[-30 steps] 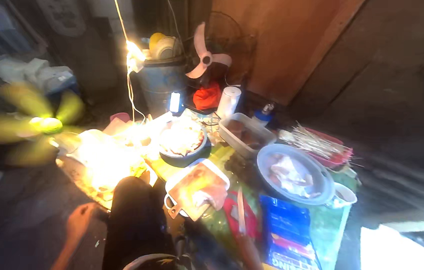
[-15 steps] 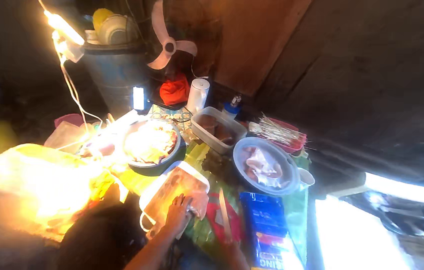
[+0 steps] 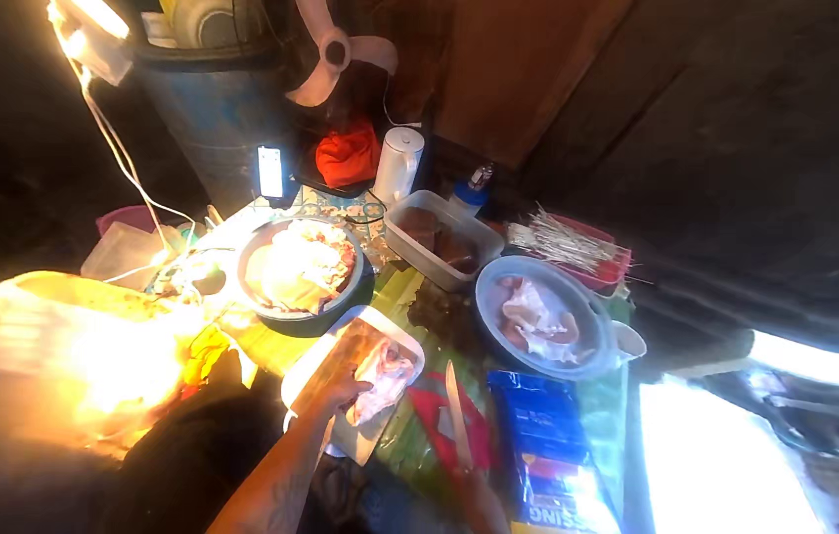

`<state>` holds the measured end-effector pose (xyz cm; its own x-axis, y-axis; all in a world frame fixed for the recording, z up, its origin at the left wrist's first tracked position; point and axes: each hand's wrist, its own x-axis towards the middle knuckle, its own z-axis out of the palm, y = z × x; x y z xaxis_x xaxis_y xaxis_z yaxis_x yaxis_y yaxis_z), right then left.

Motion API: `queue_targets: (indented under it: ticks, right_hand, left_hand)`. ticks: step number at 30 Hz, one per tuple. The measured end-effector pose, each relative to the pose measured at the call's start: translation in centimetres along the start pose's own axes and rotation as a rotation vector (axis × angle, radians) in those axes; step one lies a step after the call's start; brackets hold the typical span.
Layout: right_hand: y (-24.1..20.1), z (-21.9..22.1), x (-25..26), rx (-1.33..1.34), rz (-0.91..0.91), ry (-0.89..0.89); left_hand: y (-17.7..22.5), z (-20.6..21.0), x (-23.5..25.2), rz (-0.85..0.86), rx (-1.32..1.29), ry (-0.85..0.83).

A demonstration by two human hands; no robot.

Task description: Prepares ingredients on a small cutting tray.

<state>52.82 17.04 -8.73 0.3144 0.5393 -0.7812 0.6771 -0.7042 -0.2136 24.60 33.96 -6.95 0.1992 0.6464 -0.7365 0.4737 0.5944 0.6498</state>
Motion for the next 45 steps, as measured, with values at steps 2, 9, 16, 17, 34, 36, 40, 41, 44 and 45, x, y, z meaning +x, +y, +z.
queue_targets:
  ticks: [2, 9, 16, 17, 34, 36, 40, 41, 44, 45]
  right_hand:
    - [0.2, -0.1, 0.1, 0.001, -0.009, 0.009]
    - [-1.8, 1.8, -4.2, -0.063, -0.170, 0.147]
    - [-10.0, 7.0, -7.5, -0.451, -0.405, -0.056]
    - [-10.5, 7.7, -7.3, -0.485, -0.427, -0.051]
    - [-11.0, 7.8, -7.5, -0.532, -0.348, 0.014]
    - [-10.7, 7.9, -7.4, -0.552, -0.364, 0.021]
    - [-10.8, 8.0, -6.6, -0.595, -0.283, -0.051]
    - [-11.0, 8.1, -6.5, -0.604, -0.267, -0.061]
    - [-11.8, 8.5, -6.2, -0.622, -0.250, -0.054]
    - [-12.1, 8.6, -6.1, -0.626, -0.255, -0.044]
  left_hand:
    - [-2.3, -1.3, 0.6, -0.008, 0.057, 0.098]
    - [-9.5, -0.8, -5.6, -0.208, -0.515, 0.458]
    - [-10.3, 1.4, -6.4, -0.241, -0.344, 0.433]
    - [-10.6, 1.8, -6.4, -0.220, -0.319, 0.436]
    - [-7.9, 3.9, -5.7, -0.070, -0.053, 0.489]
    - [-7.7, 3.7, -5.6, -0.095, -0.057, 0.499]
    - [-7.5, 3.9, -5.5, -0.119, -0.037, 0.488]
    - [-7.5, 3.9, -5.6, -0.128, -0.008, 0.482]
    - [-7.4, 4.0, -5.6, -0.133, 0.076, 0.469]
    - [-7.4, 4.1, -5.5, -0.128, 0.098, 0.466]
